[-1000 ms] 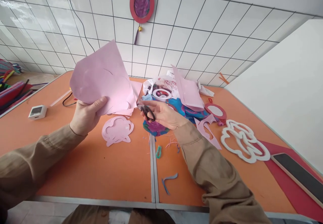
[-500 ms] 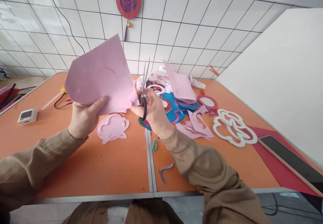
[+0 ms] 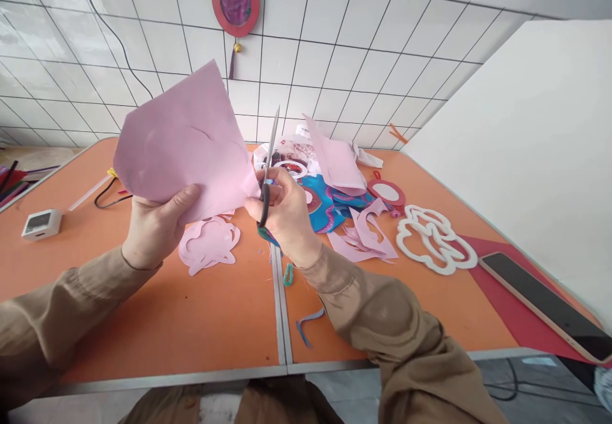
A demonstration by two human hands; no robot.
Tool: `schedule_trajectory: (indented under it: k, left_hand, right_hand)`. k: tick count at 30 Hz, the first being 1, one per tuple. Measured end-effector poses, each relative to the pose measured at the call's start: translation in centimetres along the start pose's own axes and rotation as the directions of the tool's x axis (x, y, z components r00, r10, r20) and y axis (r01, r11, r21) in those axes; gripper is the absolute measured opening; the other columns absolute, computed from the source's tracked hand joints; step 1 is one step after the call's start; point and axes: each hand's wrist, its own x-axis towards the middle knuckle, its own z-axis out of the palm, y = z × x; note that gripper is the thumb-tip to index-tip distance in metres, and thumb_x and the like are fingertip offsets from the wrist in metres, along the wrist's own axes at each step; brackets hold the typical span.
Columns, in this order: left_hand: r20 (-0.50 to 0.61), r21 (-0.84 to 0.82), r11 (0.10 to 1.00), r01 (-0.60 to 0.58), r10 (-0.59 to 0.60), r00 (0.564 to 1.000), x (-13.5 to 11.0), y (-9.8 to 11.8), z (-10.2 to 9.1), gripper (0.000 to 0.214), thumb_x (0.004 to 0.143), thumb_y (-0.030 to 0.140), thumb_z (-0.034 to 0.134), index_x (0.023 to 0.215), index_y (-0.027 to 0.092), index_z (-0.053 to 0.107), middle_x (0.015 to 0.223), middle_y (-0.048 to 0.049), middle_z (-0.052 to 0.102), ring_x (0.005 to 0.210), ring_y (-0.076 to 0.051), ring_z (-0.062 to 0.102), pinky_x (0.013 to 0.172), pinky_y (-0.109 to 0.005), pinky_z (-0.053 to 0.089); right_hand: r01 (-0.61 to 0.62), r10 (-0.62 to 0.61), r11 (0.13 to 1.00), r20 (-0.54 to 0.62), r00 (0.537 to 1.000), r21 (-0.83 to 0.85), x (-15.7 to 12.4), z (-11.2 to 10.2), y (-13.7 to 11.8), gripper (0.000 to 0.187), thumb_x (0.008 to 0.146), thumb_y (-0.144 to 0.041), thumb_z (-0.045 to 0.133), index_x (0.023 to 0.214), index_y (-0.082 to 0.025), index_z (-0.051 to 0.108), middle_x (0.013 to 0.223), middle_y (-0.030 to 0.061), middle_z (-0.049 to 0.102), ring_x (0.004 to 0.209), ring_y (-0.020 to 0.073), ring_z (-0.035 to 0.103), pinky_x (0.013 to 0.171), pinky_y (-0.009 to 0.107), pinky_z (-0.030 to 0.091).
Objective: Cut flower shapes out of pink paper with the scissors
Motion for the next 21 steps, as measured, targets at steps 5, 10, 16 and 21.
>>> schedule_trajectory:
  k: [5, 10, 16, 21]
  left_hand:
    - [-0.003, -0.041, 0.998, 0.056, -0.056, 0.998, 0.4, -0.1, -0.2, 0.045, 0.078, 0.032, 0.079, 0.121, 0.022, 0.069, 0.108, -0.0069, 0.074, 0.116, -0.032, 0.064, 0.099, -0.045, 0.054]
    - [0.003, -0.070, 0.995, 0.071, -0.071, 0.998, 0.8, -0.2, -0.5, 0.042, 0.079, 0.030, 0.079, 0.119, 0.022, 0.070, 0.104, -0.0061, 0.075, 0.110, -0.030, 0.067, 0.097, -0.043, 0.055]
    - [-0.034, -0.103, 0.994, 0.038, -0.042, 0.999, 1.4, 0.2, -0.8, 0.037, 0.077, 0.027, 0.080, 0.112, 0.021, 0.072, 0.106, -0.0057, 0.075, 0.117, -0.029, 0.063, 0.099, -0.041, 0.054]
    - [-0.073, -0.128, 0.990, 0.066, -0.076, 0.994, 2.0, 1.0, -0.7, 0.045, 0.071, 0.028, 0.081, 0.114, 0.022, 0.070, 0.099, -0.0042, 0.075, 0.113, -0.030, 0.065, 0.096, -0.042, 0.055]
  right_hand:
    - [0.023, -0.023, 0.998, 0.006, 1.000, -0.053, 0.0, -0.3, -0.7, 0.030, 0.069, -0.018, 0.073, 0.095, -0.025, 0.059, 0.067, -0.0061, 0.058, 0.059, 0.0115, 0.053, 0.055, 0.027, 0.043]
    - [0.184, -0.190, 0.965, -0.019, 0.982, -0.189, -0.2, -1.3, -3.2, 0.026, 0.072, -0.019, 0.072, 0.092, -0.029, 0.059, 0.069, -0.0027, 0.067, 0.064, 0.0178, 0.062, 0.064, 0.036, 0.049]
    - [0.217, -0.112, 0.939, 0.357, 0.927, -0.267, -0.6, -3.3, -4.9, 0.023, 0.079, -0.036, 0.071, 0.099, -0.028, 0.064, 0.066, 0.0011, 0.064, 0.058, 0.0186, 0.056, 0.055, 0.035, 0.043]
    - [0.146, 0.049, 0.960, 0.654, 0.755, -0.240, 0.1, -4.1, -4.3, 0.047, 0.079, -0.066, 0.065, 0.105, -0.026, 0.064, 0.086, 0.0069, 0.063, 0.070, 0.0203, 0.058, 0.059, 0.034, 0.050]
